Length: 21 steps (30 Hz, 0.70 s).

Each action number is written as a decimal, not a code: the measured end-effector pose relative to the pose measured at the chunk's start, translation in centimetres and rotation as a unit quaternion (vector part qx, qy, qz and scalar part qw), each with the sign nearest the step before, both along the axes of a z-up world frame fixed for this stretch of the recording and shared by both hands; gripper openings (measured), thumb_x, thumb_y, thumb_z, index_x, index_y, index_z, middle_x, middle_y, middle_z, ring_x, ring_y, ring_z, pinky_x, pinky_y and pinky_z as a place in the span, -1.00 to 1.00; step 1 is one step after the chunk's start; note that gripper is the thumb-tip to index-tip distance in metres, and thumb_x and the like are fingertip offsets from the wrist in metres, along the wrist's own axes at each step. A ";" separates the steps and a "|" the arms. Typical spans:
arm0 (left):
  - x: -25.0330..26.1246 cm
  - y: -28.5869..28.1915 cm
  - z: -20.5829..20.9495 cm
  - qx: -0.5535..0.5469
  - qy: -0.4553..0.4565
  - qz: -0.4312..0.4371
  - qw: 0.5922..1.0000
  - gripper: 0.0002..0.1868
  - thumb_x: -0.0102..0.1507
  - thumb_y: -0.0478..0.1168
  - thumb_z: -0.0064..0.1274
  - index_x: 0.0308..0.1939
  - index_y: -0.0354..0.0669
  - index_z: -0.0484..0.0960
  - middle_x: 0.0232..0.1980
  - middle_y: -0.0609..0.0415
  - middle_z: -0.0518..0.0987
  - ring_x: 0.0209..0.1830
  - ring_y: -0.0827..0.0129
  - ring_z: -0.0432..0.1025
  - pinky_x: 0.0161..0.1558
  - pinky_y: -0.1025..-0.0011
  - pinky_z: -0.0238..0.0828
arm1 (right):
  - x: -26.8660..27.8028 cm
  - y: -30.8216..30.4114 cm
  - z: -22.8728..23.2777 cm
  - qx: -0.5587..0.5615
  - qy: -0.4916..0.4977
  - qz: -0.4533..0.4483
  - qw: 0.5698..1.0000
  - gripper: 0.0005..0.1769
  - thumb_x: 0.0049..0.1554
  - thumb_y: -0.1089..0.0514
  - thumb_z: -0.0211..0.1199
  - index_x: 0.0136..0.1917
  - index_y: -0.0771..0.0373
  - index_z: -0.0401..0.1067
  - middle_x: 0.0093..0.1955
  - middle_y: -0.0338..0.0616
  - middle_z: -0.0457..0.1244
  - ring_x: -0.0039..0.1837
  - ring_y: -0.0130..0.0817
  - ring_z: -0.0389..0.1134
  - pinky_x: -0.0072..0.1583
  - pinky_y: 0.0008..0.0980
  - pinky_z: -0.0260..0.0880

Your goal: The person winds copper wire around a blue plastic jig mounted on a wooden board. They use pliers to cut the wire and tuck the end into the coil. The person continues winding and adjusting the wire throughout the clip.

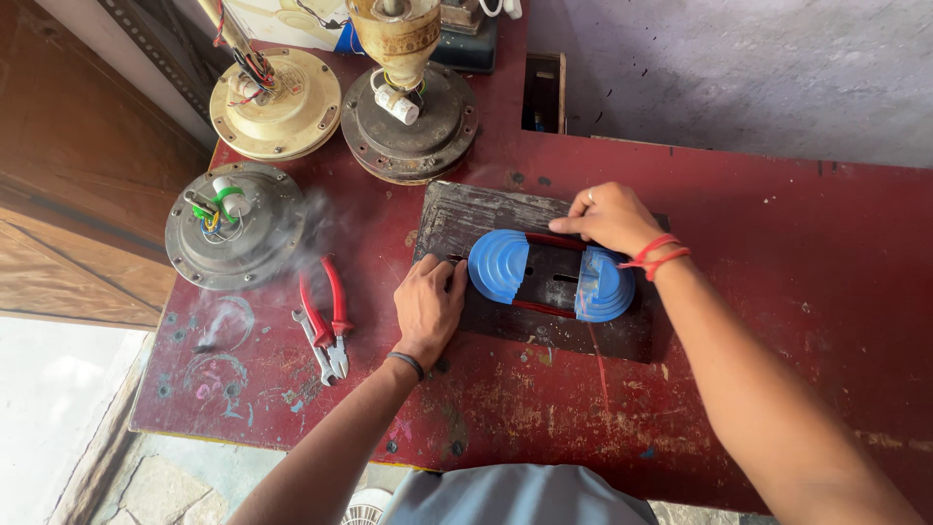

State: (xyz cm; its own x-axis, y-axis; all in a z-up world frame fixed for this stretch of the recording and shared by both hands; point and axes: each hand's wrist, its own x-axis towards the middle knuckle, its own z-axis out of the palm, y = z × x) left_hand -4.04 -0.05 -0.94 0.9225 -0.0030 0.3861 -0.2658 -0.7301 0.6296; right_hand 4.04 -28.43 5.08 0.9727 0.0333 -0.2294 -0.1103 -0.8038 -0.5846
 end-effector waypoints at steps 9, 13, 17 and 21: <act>-0.2 0.0 1.4 0.074 -0.008 -0.121 0.990 -0.35 0.28 -0.23 0.10 0.48 0.04 0.38 0.18 -0.07 0.45 0.11 0.04 0.42 0.11 0.14 0.41 | -1.6 -3.0 0.0 -0.011 0.010 -0.072 0.997 -0.62 -0.04 -0.06 0.53 -0.20 0.32 0.64 -0.34 -0.04 0.40 -0.28 -0.35 0.41 -0.15 -0.36 0.38; 0.3 0.5 3.0 0.144 0.048 -0.201 0.968 -0.11 0.07 -0.05 0.26 0.49 0.01 0.32 0.26 -0.16 0.40 0.19 -0.03 0.37 0.19 0.11 0.35 | -2.2 -1.8 -1.0 -0.039 -0.084 -0.070 0.993 -0.65 -0.04 -0.04 0.54 -0.21 0.31 0.63 -0.29 -0.03 0.43 -0.24 -0.30 0.46 -0.12 -0.37 0.40; 2.4 0.3 3.9 0.162 -0.022 -0.272 0.949 0.02 -0.11 0.20 0.43 0.26 -0.22 0.31 0.37 -0.26 0.34 0.37 -0.16 0.23 0.30 -0.03 0.10 | -2.4 -1.3 -1.4 -0.013 -0.116 -0.085 0.990 -0.67 -0.02 -0.03 0.53 -0.20 0.29 0.61 -0.29 -0.04 0.42 -0.26 -0.29 0.46 -0.15 -0.33 0.42; 4.8 -0.2 4.0 0.072 0.052 -0.350 0.933 0.03 -0.07 0.25 0.47 0.25 -0.24 0.33 0.47 -0.13 0.34 0.46 0.01 0.25 0.44 0.07 0.07 | -2.3 -1.4 -1.3 -0.025 -0.121 -0.078 0.989 -0.69 -0.01 -0.01 0.51 -0.21 0.30 0.61 -0.31 -0.04 0.42 -0.28 -0.31 0.45 -0.16 -0.35 0.41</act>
